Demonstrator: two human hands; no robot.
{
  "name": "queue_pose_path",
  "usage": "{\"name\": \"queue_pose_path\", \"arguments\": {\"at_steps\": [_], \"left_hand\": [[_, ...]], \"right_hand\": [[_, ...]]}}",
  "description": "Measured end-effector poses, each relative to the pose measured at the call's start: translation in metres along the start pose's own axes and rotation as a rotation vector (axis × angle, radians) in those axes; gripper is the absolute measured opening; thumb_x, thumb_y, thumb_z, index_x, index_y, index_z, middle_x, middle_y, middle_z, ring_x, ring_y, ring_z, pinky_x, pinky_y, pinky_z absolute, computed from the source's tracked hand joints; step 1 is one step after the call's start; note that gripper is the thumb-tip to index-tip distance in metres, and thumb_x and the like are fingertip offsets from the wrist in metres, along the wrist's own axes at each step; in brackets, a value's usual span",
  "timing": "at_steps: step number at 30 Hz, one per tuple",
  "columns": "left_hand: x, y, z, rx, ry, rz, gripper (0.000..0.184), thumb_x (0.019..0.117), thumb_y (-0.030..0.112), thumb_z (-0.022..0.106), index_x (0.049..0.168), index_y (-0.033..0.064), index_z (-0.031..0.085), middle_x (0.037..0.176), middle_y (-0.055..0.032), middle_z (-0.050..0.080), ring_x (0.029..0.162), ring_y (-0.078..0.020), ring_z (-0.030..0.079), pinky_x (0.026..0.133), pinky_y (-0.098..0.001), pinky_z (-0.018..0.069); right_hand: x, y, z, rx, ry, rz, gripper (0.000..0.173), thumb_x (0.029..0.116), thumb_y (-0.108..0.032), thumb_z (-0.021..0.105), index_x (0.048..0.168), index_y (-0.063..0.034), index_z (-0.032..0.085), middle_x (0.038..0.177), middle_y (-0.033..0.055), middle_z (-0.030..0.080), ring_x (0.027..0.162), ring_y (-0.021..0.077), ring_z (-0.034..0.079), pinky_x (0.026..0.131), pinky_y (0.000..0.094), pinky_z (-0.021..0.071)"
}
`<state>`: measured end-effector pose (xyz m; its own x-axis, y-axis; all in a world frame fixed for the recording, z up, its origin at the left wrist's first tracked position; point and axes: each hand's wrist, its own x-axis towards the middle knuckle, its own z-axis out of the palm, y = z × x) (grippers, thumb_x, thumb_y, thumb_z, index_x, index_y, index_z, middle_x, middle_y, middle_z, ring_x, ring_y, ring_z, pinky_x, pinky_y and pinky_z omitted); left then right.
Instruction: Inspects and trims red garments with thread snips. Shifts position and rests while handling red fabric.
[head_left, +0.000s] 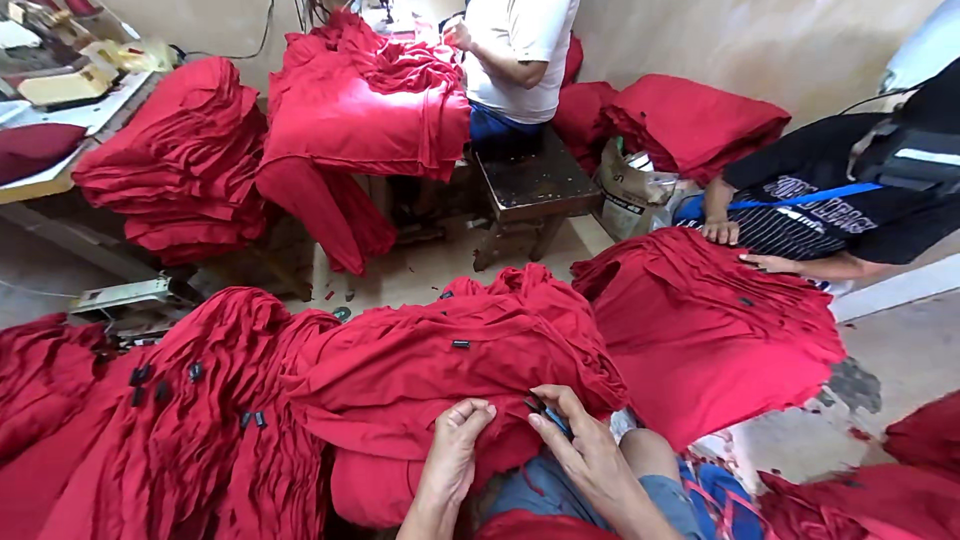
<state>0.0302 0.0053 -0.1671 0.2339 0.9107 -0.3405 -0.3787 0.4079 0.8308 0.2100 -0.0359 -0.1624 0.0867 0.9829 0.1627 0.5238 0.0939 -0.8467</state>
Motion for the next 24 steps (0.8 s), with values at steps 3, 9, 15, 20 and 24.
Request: {"name": "queue_pose_path", "arguments": {"at_steps": [3, 9, 15, 20, 24], "left_hand": [[0.000, 0.003, -0.002, 0.034, -0.011, 0.027, 0.011, 0.0951, -0.002, 0.060, 0.093, 0.0013, 0.069, 0.084, -0.0036, 0.070, 0.078, -0.0084, 0.066, 0.076, -0.0262, 0.0561], [-0.008, 0.011, -0.001, 0.259, -0.062, 0.130, 0.007, 0.0906, 0.000, 0.068, 0.095, 0.0001, 0.074, 0.084, -0.0022, 0.071, 0.078, -0.0065, 0.067, 0.075, -0.0241, 0.0563], [-0.005, 0.004, -0.002, 0.104, -0.142, -0.046, 0.015, 0.0978, 0.006, 0.060, 0.087, 0.0057, 0.070, 0.074, 0.0018, 0.068, 0.067, -0.0054, 0.064, 0.069, -0.0232, 0.0557], [-0.002, 0.009, 0.003, -0.058, -0.029, -0.112, 0.019, 0.1000, 0.002, 0.054, 0.091, 0.0012, 0.070, 0.076, -0.0061, 0.072, 0.069, -0.0117, 0.070, 0.072, -0.0269, 0.0593], [0.000, 0.009, 0.008, -0.113, 0.045, -0.104, 0.018, 0.1013, 0.002, 0.054, 0.094, -0.0012, 0.070, 0.079, -0.0085, 0.073, 0.071, -0.0138, 0.072, 0.073, -0.0278, 0.0603]], "right_hand": [[-0.002, 0.006, 0.003, 0.034, 0.010, 0.016, 0.040, 0.1003, -0.042, 0.058, 0.127, -0.0122, 0.063, 0.088, -0.0034, 0.068, 0.074, 0.0063, 0.063, 0.067, 0.0279, 0.0562], [0.013, 0.005, 0.000, 0.314, -0.159, 0.228, 0.036, 0.0961, -0.019, 0.063, 0.127, -0.0018, 0.067, 0.106, 0.0058, 0.073, 0.092, 0.0071, 0.066, 0.086, 0.0267, 0.0535], [0.025, 0.017, 0.013, 0.276, -0.082, 0.034, 0.017, 0.0954, -0.015, 0.058, 0.100, -0.0126, 0.074, 0.087, -0.0070, 0.070, 0.080, -0.0015, 0.063, 0.074, 0.0192, 0.0518], [0.021, 0.015, 0.014, 0.136, -0.001, 0.080, 0.045, 0.0974, -0.036, 0.062, 0.128, -0.0044, 0.058, 0.086, 0.0007, 0.064, 0.076, 0.0103, 0.062, 0.069, 0.0325, 0.0545], [0.009, 0.016, 0.019, -0.014, 0.146, -0.023, 0.043, 0.1038, -0.039, 0.050, 0.124, -0.0021, 0.057, 0.082, 0.0017, 0.064, 0.069, 0.0102, 0.062, 0.061, 0.0304, 0.0548]]}}
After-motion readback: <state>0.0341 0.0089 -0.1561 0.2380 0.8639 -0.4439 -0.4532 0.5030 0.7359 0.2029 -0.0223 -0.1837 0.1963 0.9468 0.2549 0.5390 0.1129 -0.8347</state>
